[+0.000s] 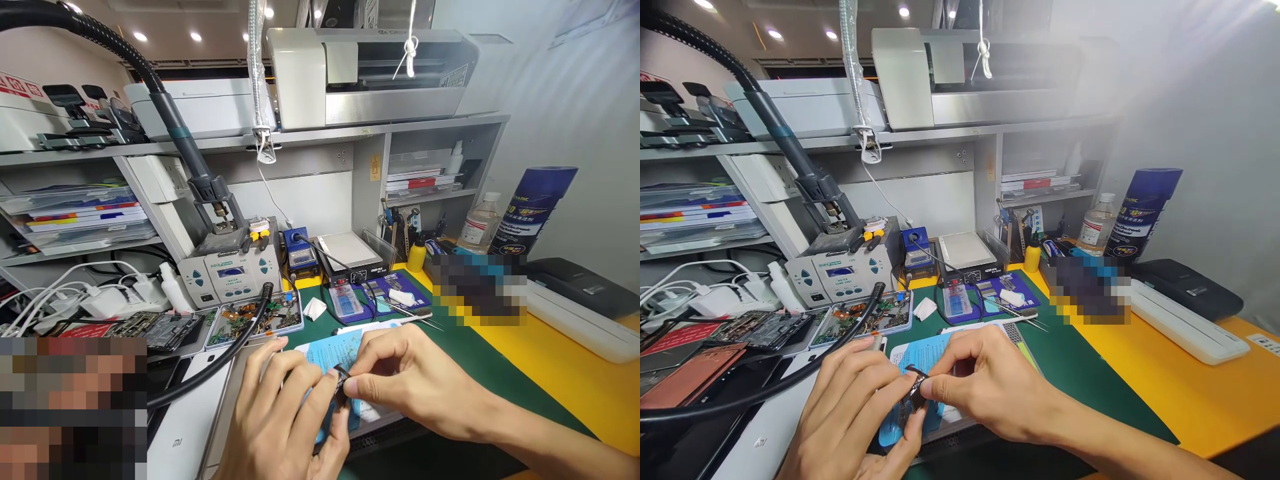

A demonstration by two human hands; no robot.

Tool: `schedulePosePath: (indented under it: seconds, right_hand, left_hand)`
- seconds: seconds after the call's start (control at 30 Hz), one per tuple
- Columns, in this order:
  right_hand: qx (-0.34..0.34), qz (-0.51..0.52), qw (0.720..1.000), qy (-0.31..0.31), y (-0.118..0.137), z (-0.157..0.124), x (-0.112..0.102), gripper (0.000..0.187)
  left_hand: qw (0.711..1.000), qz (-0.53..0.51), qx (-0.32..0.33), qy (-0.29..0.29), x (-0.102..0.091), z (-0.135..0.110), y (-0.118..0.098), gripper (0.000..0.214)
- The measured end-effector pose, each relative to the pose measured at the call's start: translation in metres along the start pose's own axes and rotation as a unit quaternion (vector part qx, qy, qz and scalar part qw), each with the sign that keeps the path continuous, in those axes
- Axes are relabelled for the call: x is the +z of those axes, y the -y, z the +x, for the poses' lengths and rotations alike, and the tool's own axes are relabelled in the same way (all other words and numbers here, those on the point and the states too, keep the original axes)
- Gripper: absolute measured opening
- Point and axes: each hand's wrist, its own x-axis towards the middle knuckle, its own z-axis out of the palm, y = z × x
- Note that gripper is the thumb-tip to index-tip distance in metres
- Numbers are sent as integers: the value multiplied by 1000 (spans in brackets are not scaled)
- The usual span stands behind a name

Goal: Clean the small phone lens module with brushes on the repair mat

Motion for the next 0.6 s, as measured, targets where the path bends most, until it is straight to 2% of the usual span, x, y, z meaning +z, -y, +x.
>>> schedulePosePath:
  seconds: [0.4,0.6]
  right_hand:
    - [40,72,994,66,-1,2,-5,21]
    - [54,144,985,76,0,3,-4,17]
  left_hand:
    - [999,-33,-26,7,-2,1,2,27]
    - [998,-48,-24,-18,4,0,0,23]
